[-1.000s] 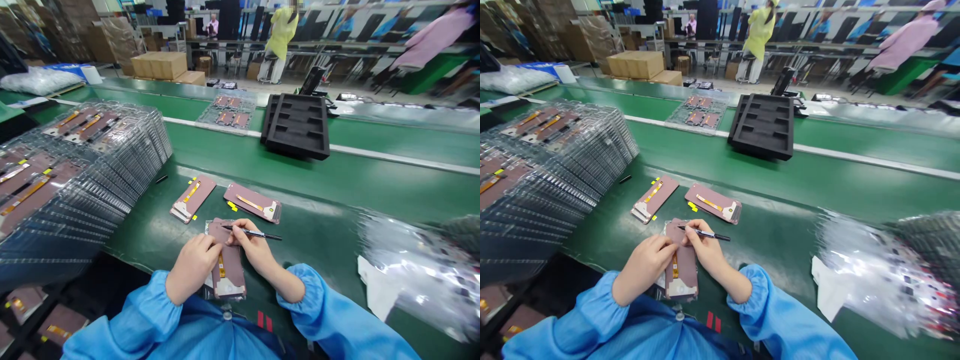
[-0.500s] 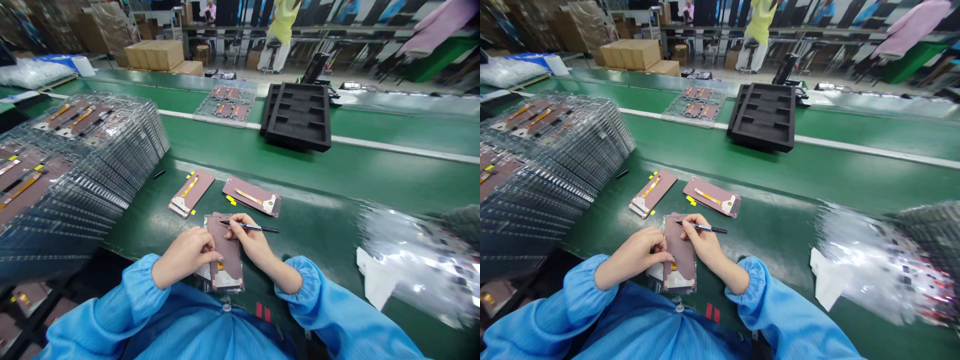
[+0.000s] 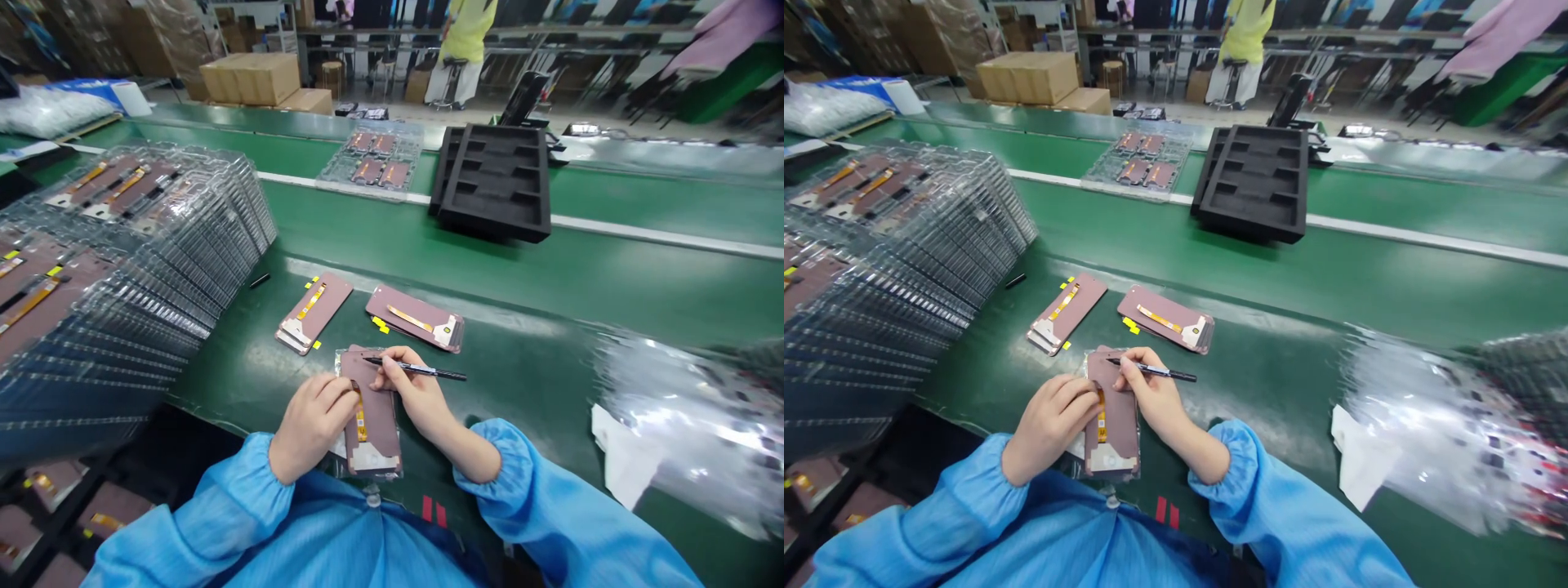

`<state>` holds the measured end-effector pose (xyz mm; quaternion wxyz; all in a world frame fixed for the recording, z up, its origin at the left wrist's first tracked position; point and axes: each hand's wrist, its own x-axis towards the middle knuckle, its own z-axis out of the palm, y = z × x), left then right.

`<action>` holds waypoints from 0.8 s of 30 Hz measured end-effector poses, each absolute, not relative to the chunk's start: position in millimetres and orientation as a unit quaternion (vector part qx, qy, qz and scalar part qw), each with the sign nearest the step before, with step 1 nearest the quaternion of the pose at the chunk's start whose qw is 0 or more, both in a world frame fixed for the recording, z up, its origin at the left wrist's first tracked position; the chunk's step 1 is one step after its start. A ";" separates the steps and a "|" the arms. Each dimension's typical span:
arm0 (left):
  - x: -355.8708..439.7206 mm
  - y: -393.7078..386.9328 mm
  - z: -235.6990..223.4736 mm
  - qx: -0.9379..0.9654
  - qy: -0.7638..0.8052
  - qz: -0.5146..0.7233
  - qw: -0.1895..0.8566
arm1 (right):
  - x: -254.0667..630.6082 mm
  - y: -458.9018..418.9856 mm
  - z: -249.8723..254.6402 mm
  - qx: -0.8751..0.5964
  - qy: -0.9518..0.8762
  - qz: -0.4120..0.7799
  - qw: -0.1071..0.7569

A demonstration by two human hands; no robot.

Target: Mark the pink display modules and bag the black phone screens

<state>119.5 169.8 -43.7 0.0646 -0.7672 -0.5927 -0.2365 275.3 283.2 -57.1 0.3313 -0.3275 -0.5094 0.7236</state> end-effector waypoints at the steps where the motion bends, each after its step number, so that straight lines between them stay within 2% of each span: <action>1: 119.5 168.5 -44.5 -0.769 -0.589 -0.238 0.067 | 275.1 283.2 -57.5 -0.329 -0.507 0.724 0.333; 7: 116.0 172.8 -40.4 -0.754 -0.613 -0.235 -0.022 | 275.3 280.6 -57.6 -0.338 -0.524 0.692 0.363; 14: 114.8 174.3 -38.5 -0.694 -0.649 -0.277 -0.145 | 274.3 277.7 -53.3 -0.338 -0.731 0.492 0.330; 24: 114.0 174.9 -43.2 -0.661 -0.656 -0.312 -0.189 | 271.1 279.4 -55.8 -0.321 -0.782 0.437 0.306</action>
